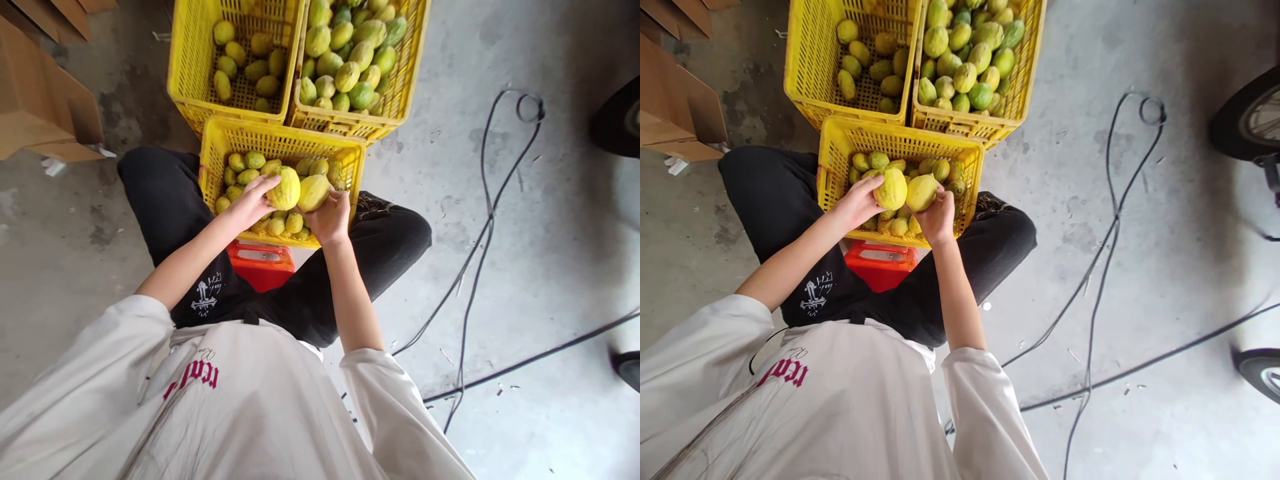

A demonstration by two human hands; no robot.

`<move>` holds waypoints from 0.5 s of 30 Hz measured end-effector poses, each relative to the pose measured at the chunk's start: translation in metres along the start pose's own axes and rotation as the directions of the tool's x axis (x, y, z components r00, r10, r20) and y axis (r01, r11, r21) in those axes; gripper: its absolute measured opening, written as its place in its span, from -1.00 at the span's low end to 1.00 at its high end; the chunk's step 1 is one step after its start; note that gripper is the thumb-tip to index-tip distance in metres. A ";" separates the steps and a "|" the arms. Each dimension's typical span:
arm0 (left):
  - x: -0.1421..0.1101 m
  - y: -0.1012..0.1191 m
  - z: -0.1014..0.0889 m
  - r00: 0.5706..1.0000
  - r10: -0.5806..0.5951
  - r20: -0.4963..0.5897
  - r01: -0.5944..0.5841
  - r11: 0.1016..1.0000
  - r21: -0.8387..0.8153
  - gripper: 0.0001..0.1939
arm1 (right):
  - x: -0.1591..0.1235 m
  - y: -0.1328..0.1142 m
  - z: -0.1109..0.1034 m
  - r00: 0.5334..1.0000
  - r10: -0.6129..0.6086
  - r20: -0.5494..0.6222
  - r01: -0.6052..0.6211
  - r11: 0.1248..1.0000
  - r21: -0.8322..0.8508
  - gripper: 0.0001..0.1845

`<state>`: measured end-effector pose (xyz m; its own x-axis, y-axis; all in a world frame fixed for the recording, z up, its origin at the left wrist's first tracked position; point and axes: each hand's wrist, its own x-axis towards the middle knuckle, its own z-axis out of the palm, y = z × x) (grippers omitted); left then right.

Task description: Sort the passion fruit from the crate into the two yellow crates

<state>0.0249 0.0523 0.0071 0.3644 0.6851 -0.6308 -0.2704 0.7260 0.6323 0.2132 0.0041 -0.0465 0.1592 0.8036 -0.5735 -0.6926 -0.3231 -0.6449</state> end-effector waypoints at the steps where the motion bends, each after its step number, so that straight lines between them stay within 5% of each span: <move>1: 0.000 -0.001 -0.001 1.000 0.009 0.017 -0.009 1.000 -0.005 -0.73 | -0.001 -0.001 0.000 0.999 -0.007 0.031 0.007 1.000 -0.003 -0.54; 7: -0.004 0.007 0.002 0.996 0.007 -0.086 -0.009 1.000 -0.022 -0.73 | -0.009 0.005 0.002 0.985 0.028 0.172 -0.009 0.994 -0.106 -0.51; 15: -0.002 0.011 0.009 0.972 -0.076 -0.222 0.084 0.996 0.026 -0.39 | -0.009 0.024 0.001 0.988 -0.001 0.152 0.024 0.989 -0.146 -0.23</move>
<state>0.0296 0.0583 0.0195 0.1768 0.6241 -0.7611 -0.2153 0.7790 0.5889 0.1941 -0.0105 -0.0564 0.0513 0.8706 -0.4894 -0.5786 -0.3735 -0.7251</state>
